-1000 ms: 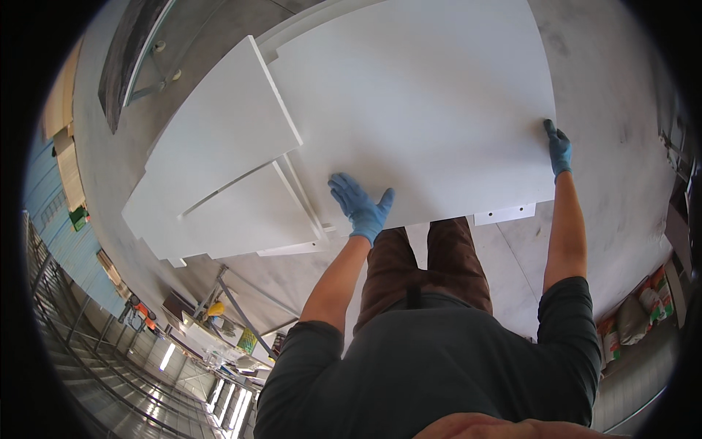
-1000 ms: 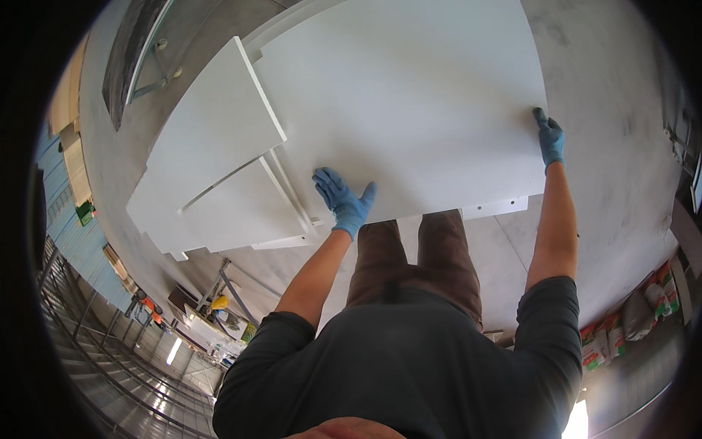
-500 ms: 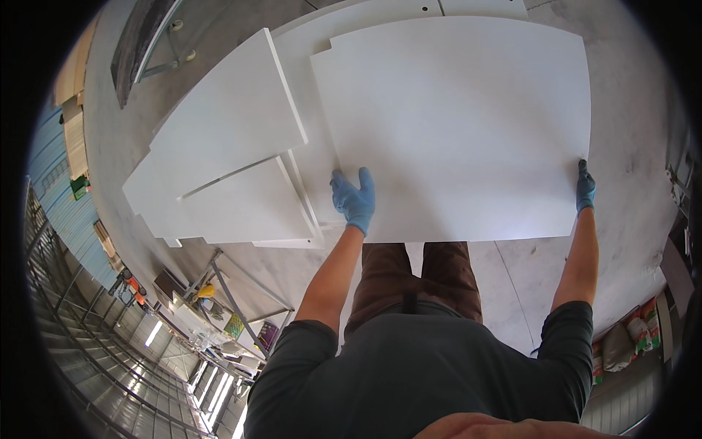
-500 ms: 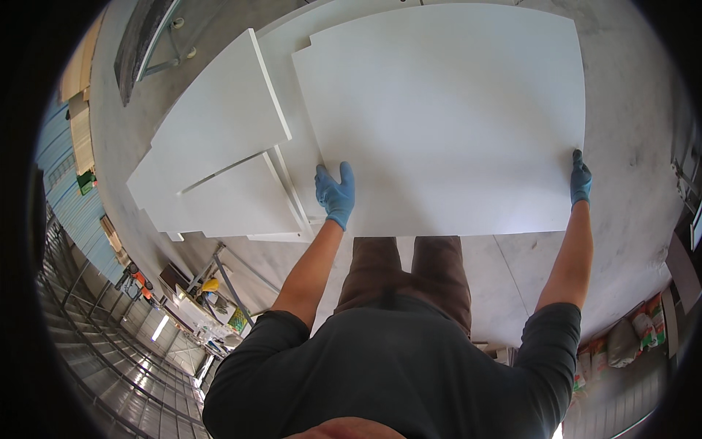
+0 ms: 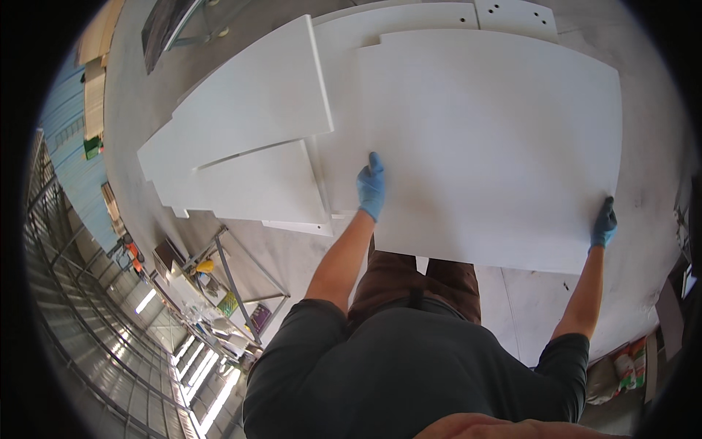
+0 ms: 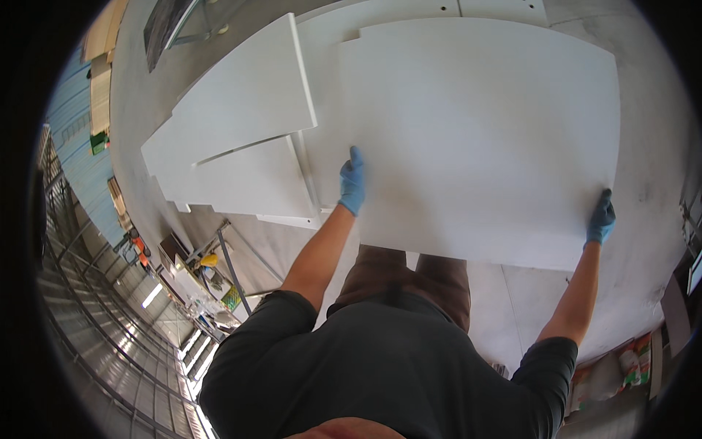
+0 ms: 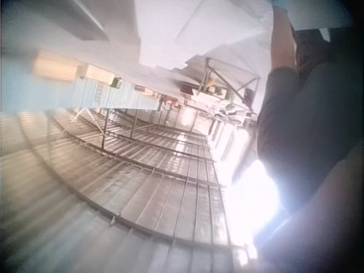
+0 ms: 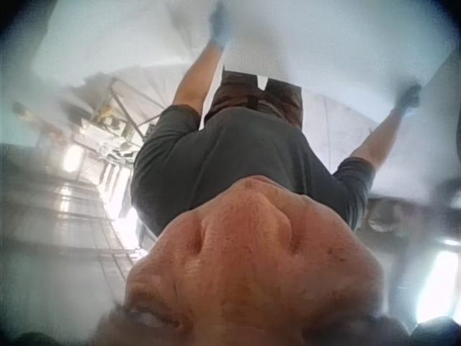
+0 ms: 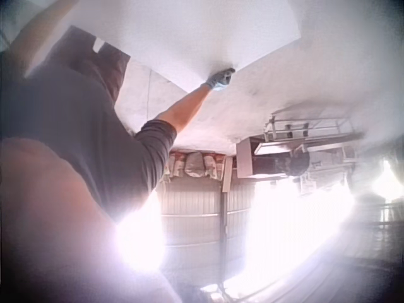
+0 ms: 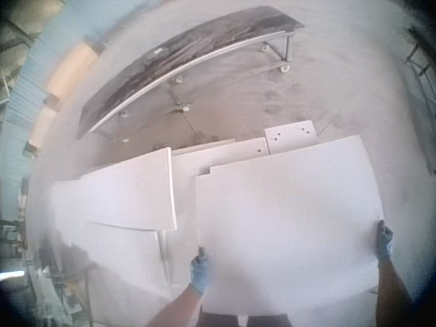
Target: The person picks up white and brown flat boards from the floor and stacks them on a nearby table. They repeatedly walk between the floor and the table, placing each board on top of the others in a pile.
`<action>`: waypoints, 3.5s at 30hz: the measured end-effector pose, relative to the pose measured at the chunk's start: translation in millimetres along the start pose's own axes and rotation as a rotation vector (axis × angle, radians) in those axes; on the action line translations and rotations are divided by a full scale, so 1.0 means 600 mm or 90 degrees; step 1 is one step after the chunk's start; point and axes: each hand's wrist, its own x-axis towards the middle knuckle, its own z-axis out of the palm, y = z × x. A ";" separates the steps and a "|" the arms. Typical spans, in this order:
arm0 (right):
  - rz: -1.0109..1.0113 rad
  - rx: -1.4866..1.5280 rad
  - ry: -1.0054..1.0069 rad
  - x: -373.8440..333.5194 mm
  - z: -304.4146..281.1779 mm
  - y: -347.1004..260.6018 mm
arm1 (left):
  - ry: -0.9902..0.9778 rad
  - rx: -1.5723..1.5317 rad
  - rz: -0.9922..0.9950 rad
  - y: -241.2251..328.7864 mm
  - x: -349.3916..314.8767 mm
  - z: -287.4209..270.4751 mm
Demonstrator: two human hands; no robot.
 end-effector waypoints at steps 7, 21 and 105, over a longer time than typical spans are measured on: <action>-0.028 0.048 0.110 -0.096 -0.078 0.032 | 0.108 0.022 -0.006 0.016 -0.078 -0.044; -0.131 0.324 -0.116 -0.464 0.176 -0.288 | 0.343 -0.035 0.033 -0.114 0.188 -0.455; -0.216 0.261 -0.486 -0.620 0.145 -0.282 | -0.118 -0.448 0.127 0.114 -0.108 -0.079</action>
